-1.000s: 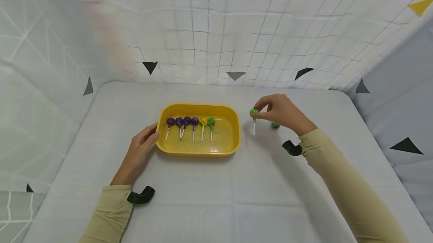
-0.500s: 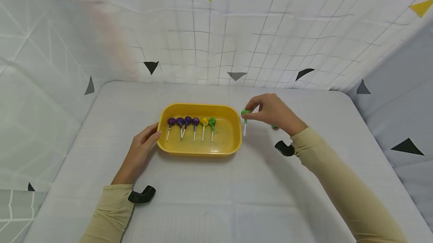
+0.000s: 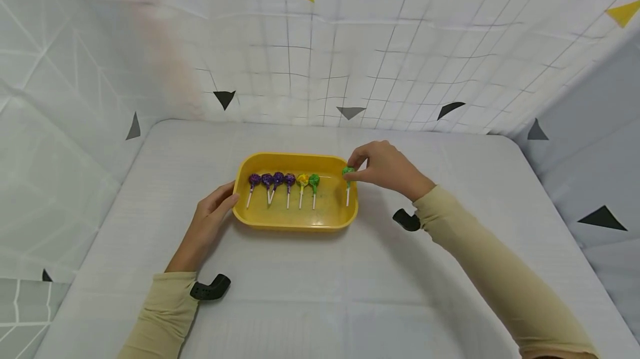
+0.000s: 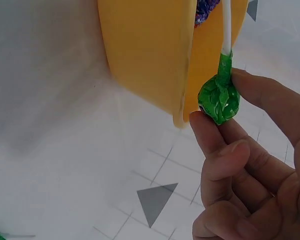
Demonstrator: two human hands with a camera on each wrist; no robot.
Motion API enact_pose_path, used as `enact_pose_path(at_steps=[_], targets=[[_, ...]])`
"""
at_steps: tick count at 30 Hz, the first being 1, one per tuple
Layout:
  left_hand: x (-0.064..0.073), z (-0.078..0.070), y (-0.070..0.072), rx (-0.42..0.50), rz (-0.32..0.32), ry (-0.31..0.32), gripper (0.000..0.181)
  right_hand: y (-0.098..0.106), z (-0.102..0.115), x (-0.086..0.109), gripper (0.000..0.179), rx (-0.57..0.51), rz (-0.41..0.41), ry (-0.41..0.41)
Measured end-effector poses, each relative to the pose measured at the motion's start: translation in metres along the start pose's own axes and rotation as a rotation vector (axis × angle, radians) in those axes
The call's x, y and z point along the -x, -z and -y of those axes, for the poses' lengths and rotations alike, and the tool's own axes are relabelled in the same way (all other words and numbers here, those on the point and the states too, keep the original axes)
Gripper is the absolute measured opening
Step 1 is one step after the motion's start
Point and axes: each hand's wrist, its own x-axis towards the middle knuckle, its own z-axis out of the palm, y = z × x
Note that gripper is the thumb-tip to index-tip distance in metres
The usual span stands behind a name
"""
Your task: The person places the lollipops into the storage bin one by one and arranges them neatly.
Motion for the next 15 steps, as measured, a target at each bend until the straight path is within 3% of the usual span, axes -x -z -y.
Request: enact_pose_path(at_steps=[8,15], targets=[[-0.001,0.001,0.000,-0.001,-0.003,-0.004,0.056,-0.008,0.012,-0.008,0.022,0.031,0.030,0.021],[-0.001,0.002,0.000,-0.002,-0.007,-0.004,0.056,-0.015,0.019,-0.018,0.021,0.103,0.072,-0.011]])
